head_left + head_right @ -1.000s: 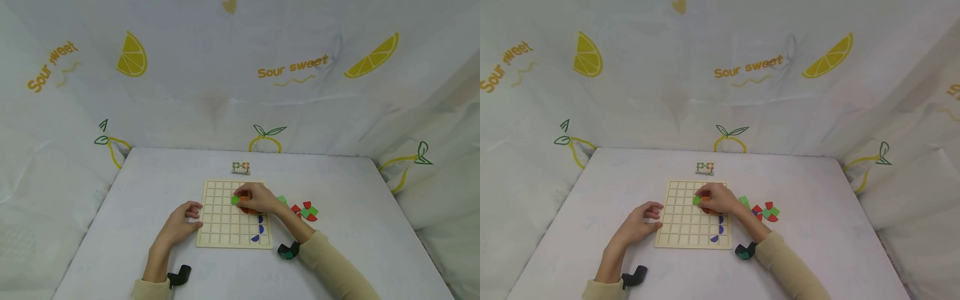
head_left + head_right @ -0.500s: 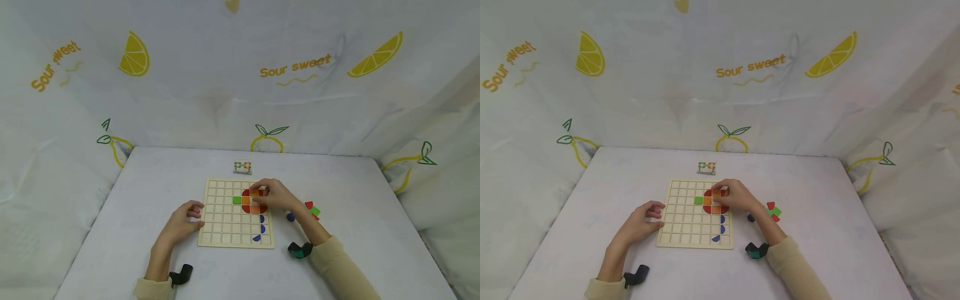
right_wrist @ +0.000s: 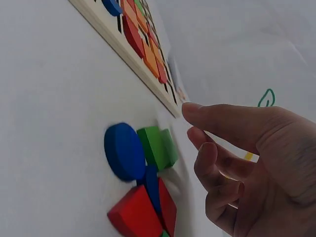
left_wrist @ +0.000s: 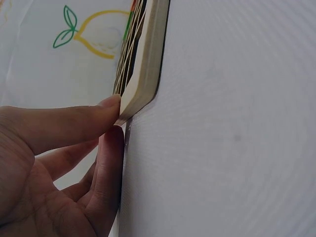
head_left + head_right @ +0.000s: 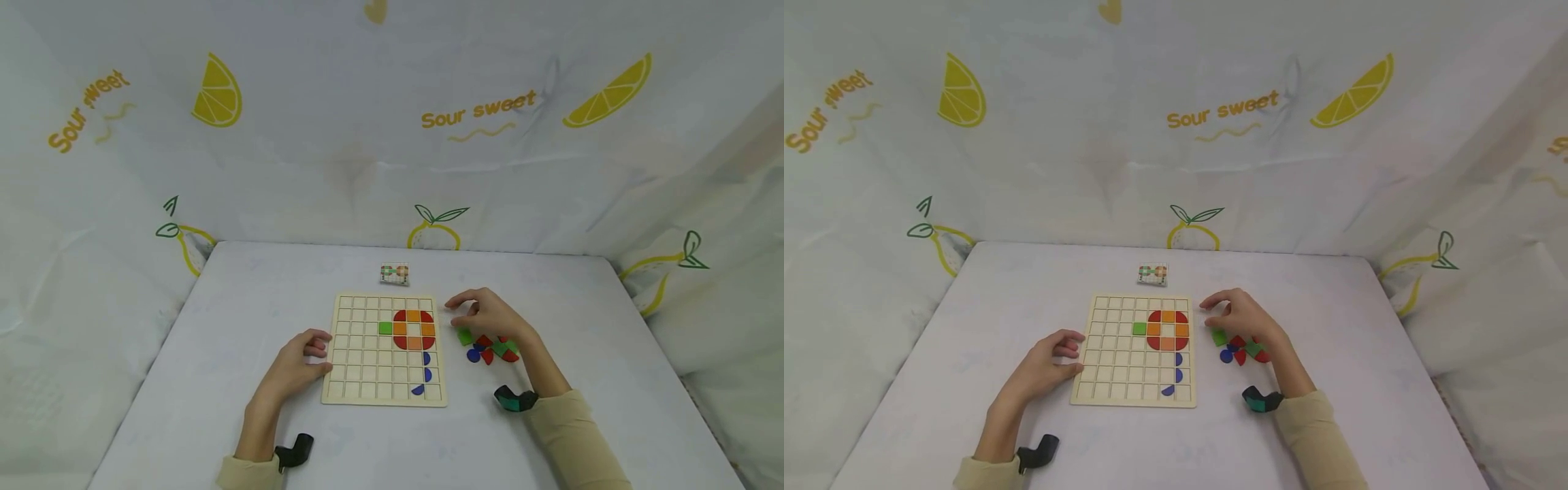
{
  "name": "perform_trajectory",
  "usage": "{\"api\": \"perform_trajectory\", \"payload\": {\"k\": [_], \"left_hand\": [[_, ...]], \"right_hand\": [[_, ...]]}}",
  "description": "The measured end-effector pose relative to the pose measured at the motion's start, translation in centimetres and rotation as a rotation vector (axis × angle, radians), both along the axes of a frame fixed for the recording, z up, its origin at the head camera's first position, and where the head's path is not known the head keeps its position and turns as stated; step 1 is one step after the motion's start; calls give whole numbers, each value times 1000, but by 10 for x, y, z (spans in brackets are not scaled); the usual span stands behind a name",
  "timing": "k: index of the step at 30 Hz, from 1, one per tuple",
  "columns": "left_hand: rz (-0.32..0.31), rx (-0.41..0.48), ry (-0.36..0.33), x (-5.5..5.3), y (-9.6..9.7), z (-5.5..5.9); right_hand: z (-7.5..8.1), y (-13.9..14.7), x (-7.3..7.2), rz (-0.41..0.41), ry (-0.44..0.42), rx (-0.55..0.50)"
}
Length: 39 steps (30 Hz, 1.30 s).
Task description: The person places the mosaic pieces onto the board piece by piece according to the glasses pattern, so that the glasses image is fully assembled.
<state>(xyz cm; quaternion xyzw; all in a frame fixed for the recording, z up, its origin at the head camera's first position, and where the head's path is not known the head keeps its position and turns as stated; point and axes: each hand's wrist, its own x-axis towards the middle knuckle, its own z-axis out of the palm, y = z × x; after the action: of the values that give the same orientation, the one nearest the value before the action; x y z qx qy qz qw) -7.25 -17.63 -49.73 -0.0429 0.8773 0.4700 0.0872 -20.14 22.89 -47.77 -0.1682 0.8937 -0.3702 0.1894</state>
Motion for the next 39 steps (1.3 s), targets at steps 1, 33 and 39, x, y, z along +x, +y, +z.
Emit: {"api": "perform_trajectory", "payload": {"k": [1,33,39], "left_hand": [[2,0,-2,0,0,0],[5,7,-1,0,-1,-4],[7,10,0,0,0,-3]], "right_hand": [[-1,3,0,1,-11,2],[-13,31,0,74,-1,-2],[-16,30,0,72,17,9]]}}
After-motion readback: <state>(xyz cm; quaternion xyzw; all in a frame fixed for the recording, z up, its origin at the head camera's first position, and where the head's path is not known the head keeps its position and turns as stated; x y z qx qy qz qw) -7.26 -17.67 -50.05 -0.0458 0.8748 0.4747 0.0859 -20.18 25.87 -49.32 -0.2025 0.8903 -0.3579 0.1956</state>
